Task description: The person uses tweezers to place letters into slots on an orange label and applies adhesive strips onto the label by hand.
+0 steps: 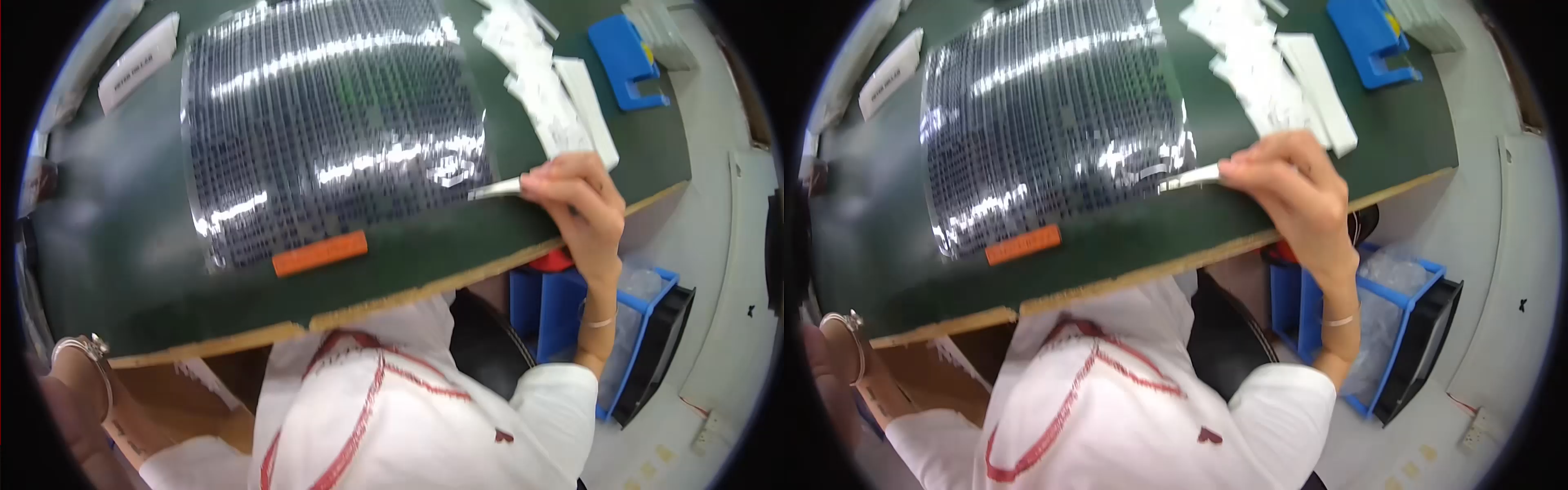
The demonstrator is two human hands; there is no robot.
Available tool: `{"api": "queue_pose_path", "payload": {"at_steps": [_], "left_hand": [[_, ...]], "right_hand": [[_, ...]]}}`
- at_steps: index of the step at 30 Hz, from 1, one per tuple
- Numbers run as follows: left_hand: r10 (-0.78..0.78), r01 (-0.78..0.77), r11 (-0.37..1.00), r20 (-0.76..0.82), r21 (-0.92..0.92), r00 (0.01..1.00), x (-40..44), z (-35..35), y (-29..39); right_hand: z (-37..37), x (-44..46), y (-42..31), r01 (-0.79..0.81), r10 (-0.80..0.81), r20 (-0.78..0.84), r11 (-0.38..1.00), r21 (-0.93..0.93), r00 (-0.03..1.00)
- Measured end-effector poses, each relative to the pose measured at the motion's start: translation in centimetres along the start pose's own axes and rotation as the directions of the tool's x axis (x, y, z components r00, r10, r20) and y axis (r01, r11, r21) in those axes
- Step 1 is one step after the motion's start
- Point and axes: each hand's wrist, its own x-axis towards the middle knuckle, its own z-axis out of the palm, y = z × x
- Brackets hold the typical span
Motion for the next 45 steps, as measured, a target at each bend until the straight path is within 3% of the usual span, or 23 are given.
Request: {"api": "queue_pose_path", "payload": {"at_steps": [5, 7, 10, 12, 14, 18, 26, 31, 35, 38, 45], "left_hand": [[0.021, -0.015, 0.992, -0.045, 0.128, 0.999, -1.5, -0.2, -0.6], [0.037, -0.028, 0.987, -0.054, 0.158, 0.998, -1.8, -0.1, -0.2], [0.098, -0.117, 0.991, 0.252, 0.059, 0.963, -6.8, -0.6, -2.7], [-0.004, -0.105, 0.980, 0.545, 0.170, 0.839, -8.3, 0.7, -2.5], [-0.017, -0.091, 0.982, 0.560, 0.165, 0.828, -9.4, 2.6, -2.9], [-0.134, -0.014, 0.965, 0.541, 0.261, 0.830, -10.0, 3.7, -3.4], [-0.010, -0.232, 0.892, 0.530, 0.388, 0.848, -10.3, 4.7, -4.0], [-0.001, -0.265, 0.864, 0.527, 0.429, 0.850, -10.7, 5.1, -4.0], [0.004, -0.296, 0.834, 0.532, 0.465, 0.847, -10.5, 5.1, -3.9], [0.021, -0.330, 0.848, 0.596, 0.415, 0.803, -10.1, 4.6, -4.0], [0.026, -0.347, 0.829, 0.591, 0.438, 0.807, -10.4, 5.0, -3.9]], "right_hand": [[0.2, -0.1, -0.1, -0.007, 0.007, 0.008, 0.998, -0.055, 1.000], [0.3, -0.2, -0.7, -0.099, 0.099, 0.001, 0.995, -0.003, 0.995], [1.0, 0.4, -3.5, -0.211, 0.208, 0.034, 0.970, 0.119, 0.978], [2.2, 1.8, -5.5, -0.286, 0.275, 0.078, 0.932, 0.221, 0.958], [3.4, 2.7, -6.7, -0.220, 0.175, 0.181, 0.938, 0.267, 0.968], [4.4, 4.1, -6.9, -0.125, 0.075, 0.186, 0.954, 0.274, 0.980], [4.6, 4.1, -7.0, -0.133, 0.094, 0.201, 0.972, 0.193, 0.975], [4.6, 3.9, -7.1, -0.116, 0.079, 0.205, 0.978, 0.176, 0.976], [4.4, 3.5, -8.4, -0.123, 0.112, 0.194, 0.991, 0.048, 0.975], [4.2, 3.2, -8.6, -0.161, 0.156, 0.092, 0.986, 0.047, 0.983], [4.1, 2.4, -7.5, -0.161, 0.157, 0.142, 0.987, 0.013, 0.977]]}}
